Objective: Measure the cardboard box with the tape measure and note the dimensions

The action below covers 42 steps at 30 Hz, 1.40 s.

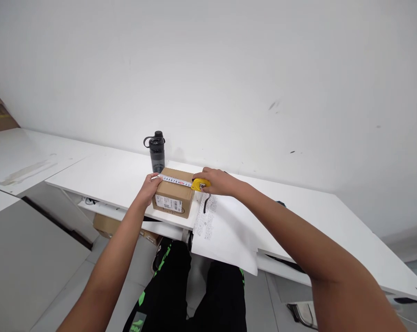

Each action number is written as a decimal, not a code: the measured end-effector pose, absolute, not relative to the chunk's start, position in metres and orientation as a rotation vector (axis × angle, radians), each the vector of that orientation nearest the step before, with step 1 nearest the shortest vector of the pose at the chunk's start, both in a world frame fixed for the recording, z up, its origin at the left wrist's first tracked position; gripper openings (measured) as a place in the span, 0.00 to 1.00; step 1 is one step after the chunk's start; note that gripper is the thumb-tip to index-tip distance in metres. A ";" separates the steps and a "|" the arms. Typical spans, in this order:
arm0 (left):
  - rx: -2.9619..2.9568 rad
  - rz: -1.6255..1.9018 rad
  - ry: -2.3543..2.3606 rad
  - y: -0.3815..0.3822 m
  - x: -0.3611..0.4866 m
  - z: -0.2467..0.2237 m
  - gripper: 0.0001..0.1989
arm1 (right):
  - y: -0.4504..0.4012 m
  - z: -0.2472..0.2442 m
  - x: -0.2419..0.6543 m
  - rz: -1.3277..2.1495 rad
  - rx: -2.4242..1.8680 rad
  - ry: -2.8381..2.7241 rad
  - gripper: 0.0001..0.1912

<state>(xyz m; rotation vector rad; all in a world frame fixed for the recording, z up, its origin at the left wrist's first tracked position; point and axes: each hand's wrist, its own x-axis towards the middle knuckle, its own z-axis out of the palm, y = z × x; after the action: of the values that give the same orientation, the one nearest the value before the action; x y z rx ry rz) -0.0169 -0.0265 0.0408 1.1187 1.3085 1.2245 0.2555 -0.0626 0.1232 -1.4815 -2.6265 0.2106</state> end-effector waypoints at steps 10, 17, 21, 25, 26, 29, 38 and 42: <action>1.110 1.232 1.276 -0.025 -0.017 0.038 0.21 | -0.065 0.129 0.246 0.171 -1.484 -2.665 0.24; 1.069 1.247 1.265 -0.026 -0.013 0.040 0.19 | -0.064 0.125 0.249 0.188 -1.470 -2.660 0.24; 1.055 1.263 1.214 -0.026 -0.014 0.032 0.20 | -0.067 0.127 0.246 0.201 -1.520 -2.675 0.23; 1.021 1.257 1.203 -0.026 -0.014 0.026 0.23 | -0.067 0.126 0.245 0.162 -1.528 -2.701 0.22; 1.011 1.259 1.203 -0.026 -0.014 0.025 0.23 | -0.067 0.124 0.245 0.144 -1.522 -2.707 0.22; 0.989 1.272 1.183 -0.026 -0.016 0.024 0.25 | -0.067 0.121 0.247 0.102 -1.523 -2.713 0.23; 1.039 1.291 1.079 -0.028 -0.021 0.025 0.26 | -0.076 0.113 0.247 0.136 -1.544 -2.599 0.23; 1.040 1.266 1.109 -0.030 -0.022 0.026 0.28 | -0.081 0.107 0.247 0.034 -1.573 -2.535 0.23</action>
<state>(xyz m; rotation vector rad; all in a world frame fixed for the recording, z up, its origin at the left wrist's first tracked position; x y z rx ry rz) -0.0221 -0.0298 0.0262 1.0401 1.1089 1.2658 0.2473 -0.0811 0.1065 -1.5728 -2.5350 0.0344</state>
